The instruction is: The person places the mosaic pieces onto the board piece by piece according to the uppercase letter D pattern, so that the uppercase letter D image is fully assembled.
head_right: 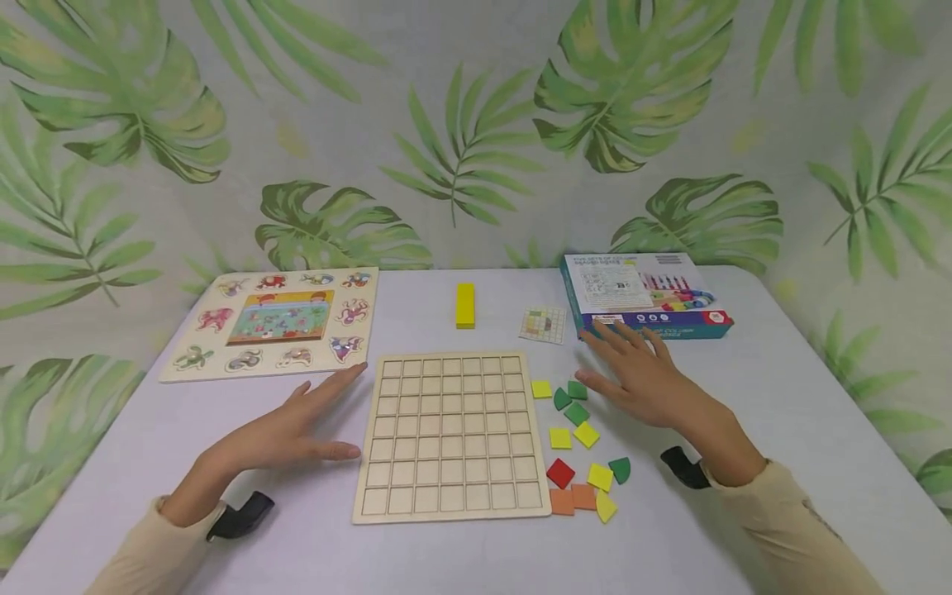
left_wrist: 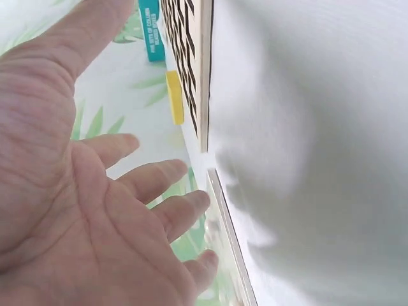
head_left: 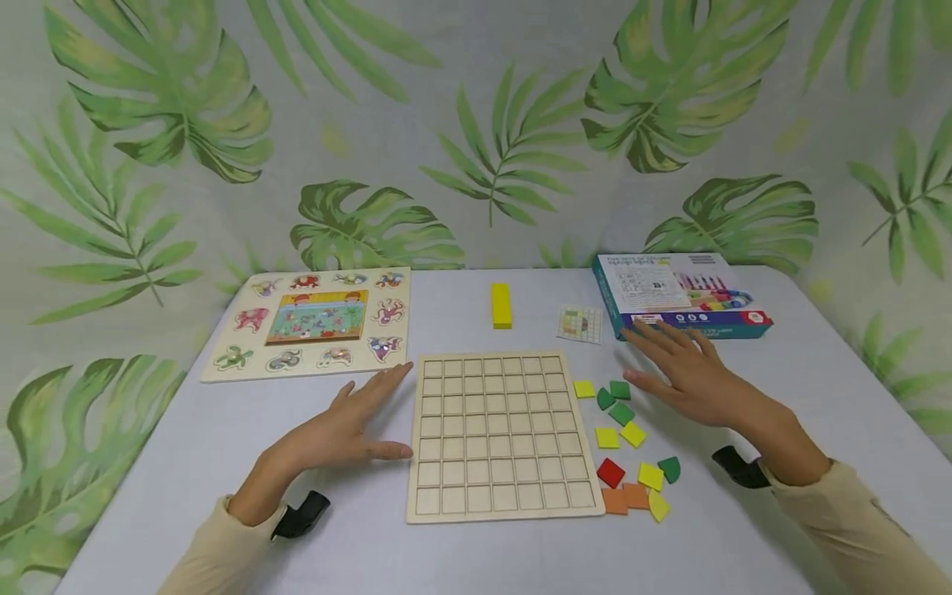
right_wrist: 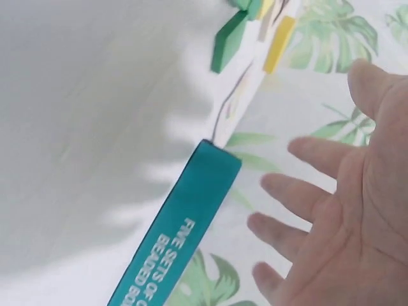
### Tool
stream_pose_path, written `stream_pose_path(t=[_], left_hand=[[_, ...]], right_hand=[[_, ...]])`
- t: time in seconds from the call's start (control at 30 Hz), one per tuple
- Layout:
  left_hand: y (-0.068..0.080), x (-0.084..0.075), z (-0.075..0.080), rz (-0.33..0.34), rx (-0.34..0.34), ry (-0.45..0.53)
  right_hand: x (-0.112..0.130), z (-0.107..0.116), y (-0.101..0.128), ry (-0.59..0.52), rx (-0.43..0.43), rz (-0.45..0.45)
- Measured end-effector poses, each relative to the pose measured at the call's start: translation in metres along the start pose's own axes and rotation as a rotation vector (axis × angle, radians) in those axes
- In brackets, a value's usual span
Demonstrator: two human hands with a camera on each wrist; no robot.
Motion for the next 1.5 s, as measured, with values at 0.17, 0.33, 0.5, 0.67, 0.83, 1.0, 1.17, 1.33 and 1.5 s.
stream_pose_path(t=[0.17,0.33,0.5,0.67,0.83,1.0,1.17,1.33,1.5], left_hand=[[-0.008,-0.004,-0.003,-0.020,0.027,-0.022],[-0.012,-0.007,-0.005,-0.010,0.027,-0.045],[-0.009,-0.007,-0.006,-0.017,0.022,-0.024],[-0.008,-0.008,-0.010,-0.059,0.047,-0.109],[-0.010,-0.004,-0.016,-0.056,0.079,-0.113],[-0.009,-0.001,-0.020,-0.049,0.131,-0.046],[-0.009,0.001,-0.024,-0.051,0.172,-0.014],[-0.010,0.002,-0.027,-0.053,0.187,-0.006],[-0.009,0.002,-0.027,-0.052,0.186,-0.005]], right_hand=[[0.010,-0.005,-0.008,-0.052,0.052,0.072],[0.025,-0.009,-0.018,-0.084,0.075,0.181],[0.030,-0.026,-0.027,-0.116,0.126,0.186],[0.032,-0.038,-0.029,-0.165,0.169,0.176],[0.033,-0.037,-0.029,-0.169,0.157,0.193],[0.035,-0.036,-0.032,-0.153,0.158,0.218],[0.036,-0.035,-0.033,-0.146,0.144,0.233],[0.036,-0.035,-0.033,-0.132,0.138,0.213],[0.039,-0.036,-0.033,-0.114,0.121,0.211]])
Point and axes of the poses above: each hand's wrist, its own y-axis away from the middle knuckle, its own z-axis out of the back of the hand, x = y × z, the point moved 6 cm from there along -y, towards the middle knuckle, and after that the axes turned 10 degrees about -y, right-handed, at the moved point
